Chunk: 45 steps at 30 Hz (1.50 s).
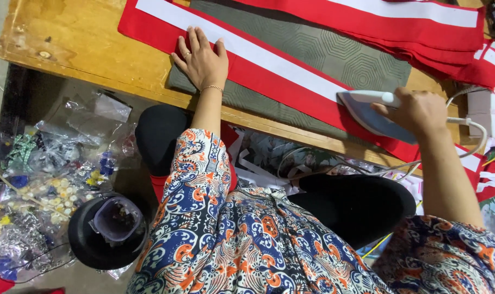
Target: The person irons a red and white striped fabric on a low wooden table. They repeatedly fold the fabric, align a white strip, and press it with an iron, then reposition and iron additional sections.
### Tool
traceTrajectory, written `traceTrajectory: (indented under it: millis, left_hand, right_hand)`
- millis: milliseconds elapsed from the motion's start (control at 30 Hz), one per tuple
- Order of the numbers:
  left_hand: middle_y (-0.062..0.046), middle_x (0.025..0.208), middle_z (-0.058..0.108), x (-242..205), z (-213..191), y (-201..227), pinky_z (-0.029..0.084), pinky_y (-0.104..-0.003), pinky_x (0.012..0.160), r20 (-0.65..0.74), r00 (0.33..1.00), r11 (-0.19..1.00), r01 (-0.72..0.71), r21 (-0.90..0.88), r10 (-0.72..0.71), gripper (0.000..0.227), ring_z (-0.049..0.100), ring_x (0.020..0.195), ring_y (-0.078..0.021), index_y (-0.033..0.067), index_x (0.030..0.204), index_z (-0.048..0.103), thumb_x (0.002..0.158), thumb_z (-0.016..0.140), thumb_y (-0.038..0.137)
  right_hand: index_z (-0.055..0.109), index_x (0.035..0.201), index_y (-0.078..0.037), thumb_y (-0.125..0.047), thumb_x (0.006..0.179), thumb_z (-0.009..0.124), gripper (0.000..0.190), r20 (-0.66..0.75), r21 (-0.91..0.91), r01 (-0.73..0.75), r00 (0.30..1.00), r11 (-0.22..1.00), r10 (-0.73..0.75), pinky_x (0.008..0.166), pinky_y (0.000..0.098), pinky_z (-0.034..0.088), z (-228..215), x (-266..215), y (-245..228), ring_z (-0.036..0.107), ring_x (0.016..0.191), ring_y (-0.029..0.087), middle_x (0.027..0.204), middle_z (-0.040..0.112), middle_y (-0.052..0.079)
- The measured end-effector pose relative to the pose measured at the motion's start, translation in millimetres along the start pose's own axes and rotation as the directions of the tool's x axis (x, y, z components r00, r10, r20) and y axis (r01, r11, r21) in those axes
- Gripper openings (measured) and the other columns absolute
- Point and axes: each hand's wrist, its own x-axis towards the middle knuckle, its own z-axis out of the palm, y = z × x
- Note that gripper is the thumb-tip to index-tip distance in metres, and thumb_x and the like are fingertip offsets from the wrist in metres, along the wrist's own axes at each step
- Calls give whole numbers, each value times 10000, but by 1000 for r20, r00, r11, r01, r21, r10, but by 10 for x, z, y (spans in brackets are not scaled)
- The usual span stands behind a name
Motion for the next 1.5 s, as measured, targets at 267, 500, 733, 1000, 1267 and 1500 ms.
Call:
traceTrajectory:
  millis: [267, 500, 733, 1000, 1267, 1500]
  left_hand:
    - [0, 1641, 375, 9, 0, 3, 128, -613, 1216, 11, 1000, 1000, 22, 3, -22, 625, 301, 1519, -318, 173, 1569, 449, 1062, 381, 531]
    - [23, 1644, 371, 47, 20, -9, 143, -614, 1221, 19, 1000, 999, 24, 38, -24, 534, 309, 1519, -308, 203, 1569, 450, 1059, 438, 362]
    - [18, 1596, 445, 36, -45, 10, 230, -614, 1181, -26, 1000, 999, 5, 39, -4, 511, 365, 1476, -302, 165, 1514, 518, 1030, 498, 328]
    - [-9, 1626, 381, 6, -170, 58, 159, -645, 1182, 44, 999, 1000, 10, 12, -11, 716, 314, 1490, -324, 161, 1545, 488, 1012, 423, 635]
    - [-26, 1639, 357, 0, -99, 43, 125, -654, 1188, 35, 999, 1000, -6, 14, 6, 760, 290, 1505, -343, 133, 1569, 450, 1027, 446, 666]
    - [-49, 1623, 387, -12, -9, -2, 160, -642, 1183, -28, 999, 999, -32, 39, 33, 623, 336, 1484, -337, 124, 1549, 485, 1065, 429, 512]
  right_hand:
    - [663, 1062, -186, -891, 994, 412, 751, 23, 196, 62, 997, 979, -68, 555, 403, 586, -1133, 526, -1176, 755, 668, 278, 746, 754, 47]
    - [709, 933, -148, -811, 960, 648, 667, -355, 295, 248, 925, 923, -136, 469, 452, 559, -1534, 1304, -2102, 720, 577, 312, 666, 704, 48]
    - [719, 943, -114, -754, 928, 716, 641, -380, 449, 204, 925, 870, -21, 538, 512, 557, -1725, 1502, -2620, 735, 690, 397, 803, 759, 112]
    - [713, 887, -157, -830, 944, 629, 680, -253, 383, 94, 967, 919, 7, 528, 507, 556, -1077, 836, -1536, 728, 672, 391, 745, 736, 117]
    - [690, 949, -179, -856, 1007, 513, 702, -133, 54, -29, 991, 998, 36, 566, 452, 597, 120, -162, 91, 777, 732, 332, 805, 767, 68]
    - [690, 936, -191, -921, 967, 443, 771, -72, -3, -37, 997, 999, 37, 577, 400, 592, 20, -84, -55, 764, 685, 278, 759, 752, 52]
